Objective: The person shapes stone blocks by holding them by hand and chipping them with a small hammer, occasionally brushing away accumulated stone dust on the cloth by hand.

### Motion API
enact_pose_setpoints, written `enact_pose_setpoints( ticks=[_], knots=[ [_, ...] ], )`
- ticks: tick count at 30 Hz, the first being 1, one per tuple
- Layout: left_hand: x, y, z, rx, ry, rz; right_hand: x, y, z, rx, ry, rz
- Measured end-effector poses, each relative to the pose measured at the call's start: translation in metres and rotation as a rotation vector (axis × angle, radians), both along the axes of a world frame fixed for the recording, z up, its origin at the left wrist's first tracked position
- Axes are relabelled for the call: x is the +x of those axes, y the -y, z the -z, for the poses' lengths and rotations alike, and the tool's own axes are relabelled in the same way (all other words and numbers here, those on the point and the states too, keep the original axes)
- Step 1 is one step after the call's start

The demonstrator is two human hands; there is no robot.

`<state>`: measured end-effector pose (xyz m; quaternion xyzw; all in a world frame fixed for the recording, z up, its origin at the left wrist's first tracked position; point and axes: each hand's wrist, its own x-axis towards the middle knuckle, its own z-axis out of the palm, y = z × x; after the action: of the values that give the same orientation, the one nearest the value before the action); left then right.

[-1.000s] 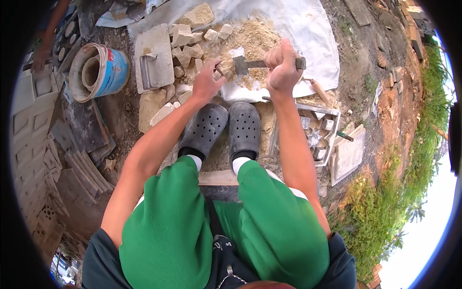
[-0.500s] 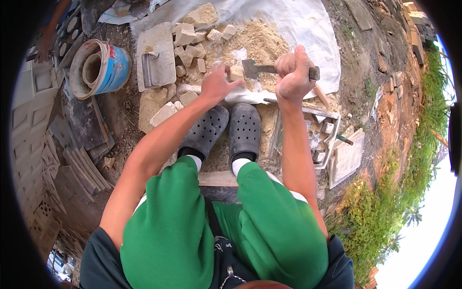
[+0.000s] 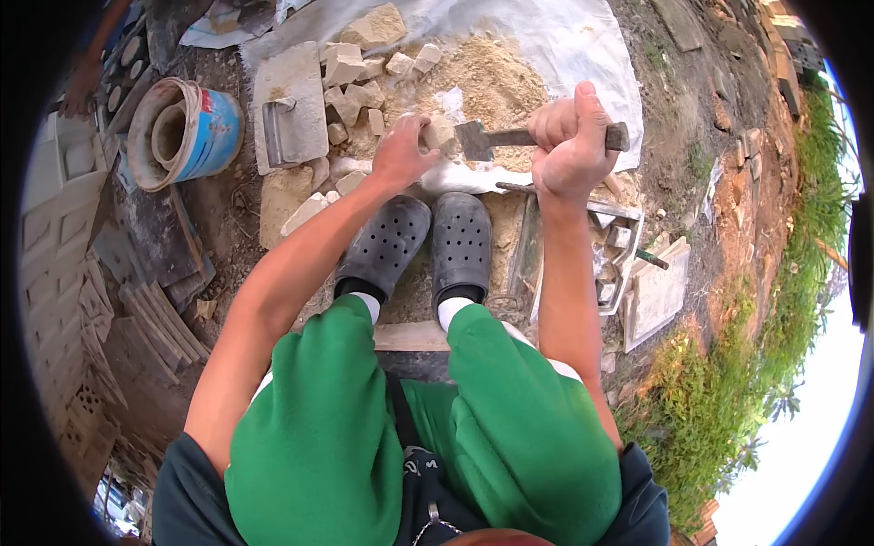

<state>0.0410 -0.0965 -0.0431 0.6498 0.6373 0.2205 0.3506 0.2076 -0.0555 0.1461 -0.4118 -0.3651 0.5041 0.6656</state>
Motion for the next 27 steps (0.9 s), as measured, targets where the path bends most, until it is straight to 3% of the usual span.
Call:
enact_pose_setpoints(
  ticks=[8,10,11,12,14,18,22,25,27],
  knots=[
    [-0.003,0.006,0.0,-0.091,0.142,-0.016,-0.033,-0.004,-0.105,0.052,0.161,0.09],
    [-0.003,0.011,0.006,0.059,0.08,-0.087,-0.029,-0.012,-0.062,0.175,0.301,0.005],
    [-0.004,0.011,0.006,0.059,0.078,-0.087,-0.028,-0.015,-0.023,0.195,0.158,-0.051],
    [-0.005,0.011,0.006,0.011,0.068,-0.097,-0.037,-0.013,0.015,0.11,0.352,-0.04],
    [-0.004,0.009,0.005,-0.035,0.057,-0.108,-0.04,-0.016,0.024,0.115,0.306,-0.024],
    [0.0,0.007,0.003,-0.103,0.108,-0.185,-0.034,-0.023,0.005,0.128,0.267,-0.118],
    [-0.002,0.01,0.009,-0.083,0.107,-0.178,-0.032,-0.025,-0.083,0.308,0.298,-0.107],
    [-0.001,0.01,0.007,-0.113,0.096,-0.207,-0.034,-0.019,-0.108,0.316,0.159,-0.11],
    [-0.001,0.009,0.003,-0.127,0.089,-0.216,-0.039,-0.029,-0.072,0.295,0.366,-0.06]
  ],
)
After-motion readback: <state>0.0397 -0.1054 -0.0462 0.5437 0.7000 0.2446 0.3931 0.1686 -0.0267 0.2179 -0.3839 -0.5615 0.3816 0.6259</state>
